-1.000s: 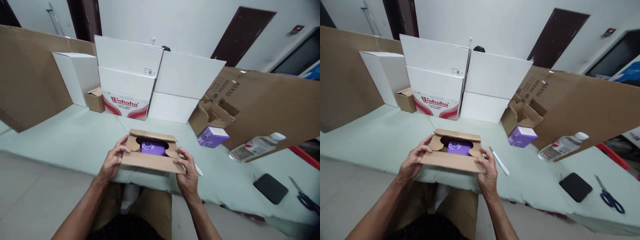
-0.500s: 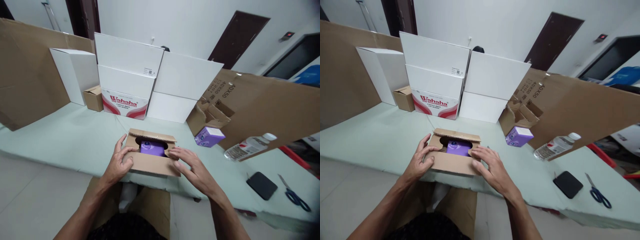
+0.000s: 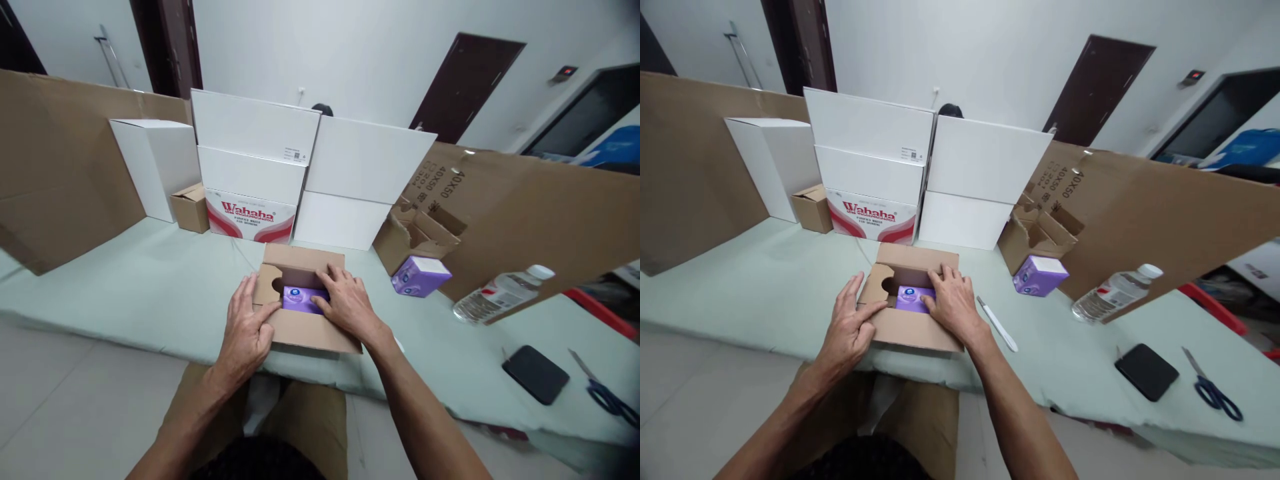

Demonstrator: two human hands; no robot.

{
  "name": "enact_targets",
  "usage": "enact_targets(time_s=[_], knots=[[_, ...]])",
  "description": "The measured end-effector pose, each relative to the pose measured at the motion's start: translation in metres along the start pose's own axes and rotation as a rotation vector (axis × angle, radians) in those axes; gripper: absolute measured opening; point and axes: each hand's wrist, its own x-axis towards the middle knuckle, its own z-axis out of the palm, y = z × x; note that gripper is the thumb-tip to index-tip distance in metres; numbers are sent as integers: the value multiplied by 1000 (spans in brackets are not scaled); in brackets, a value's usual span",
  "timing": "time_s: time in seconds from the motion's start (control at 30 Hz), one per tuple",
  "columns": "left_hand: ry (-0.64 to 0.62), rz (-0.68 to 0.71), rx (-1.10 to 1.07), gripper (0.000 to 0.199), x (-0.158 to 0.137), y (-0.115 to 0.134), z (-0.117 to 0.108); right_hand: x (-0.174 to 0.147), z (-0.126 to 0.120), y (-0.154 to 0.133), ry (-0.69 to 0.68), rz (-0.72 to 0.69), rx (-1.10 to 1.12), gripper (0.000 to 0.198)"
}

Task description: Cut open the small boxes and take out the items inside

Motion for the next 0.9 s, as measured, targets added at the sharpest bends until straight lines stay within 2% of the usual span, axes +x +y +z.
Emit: enact_targets(time_s=[0.13,0.3,0.47,0.6,0.7,0.83,0.9], knots=[[1,-7,9,64,-3,4,1,-1,-2,1,-30,-2,22,41],[17,-220,-95,85,-7,3,1,-8,-4,16,98,-6,159,32],[-24,-418,-179,93,-5,-6,-5,-26,-3,39,207,194,176,36],[-41,-465,-218,94,-5,-11,-7,-41,8,51,121,314,166,40],[-35,-483,-286,94,-7,-14,-4,-45,17,54,73,275,134,43],[-14,-483,-362,93,-10,-16,-1,-39,19,55,116,190,29,41],[-8,-485,-389,94,-10,-16,0,-32,15,52,129,101,-20,37]])
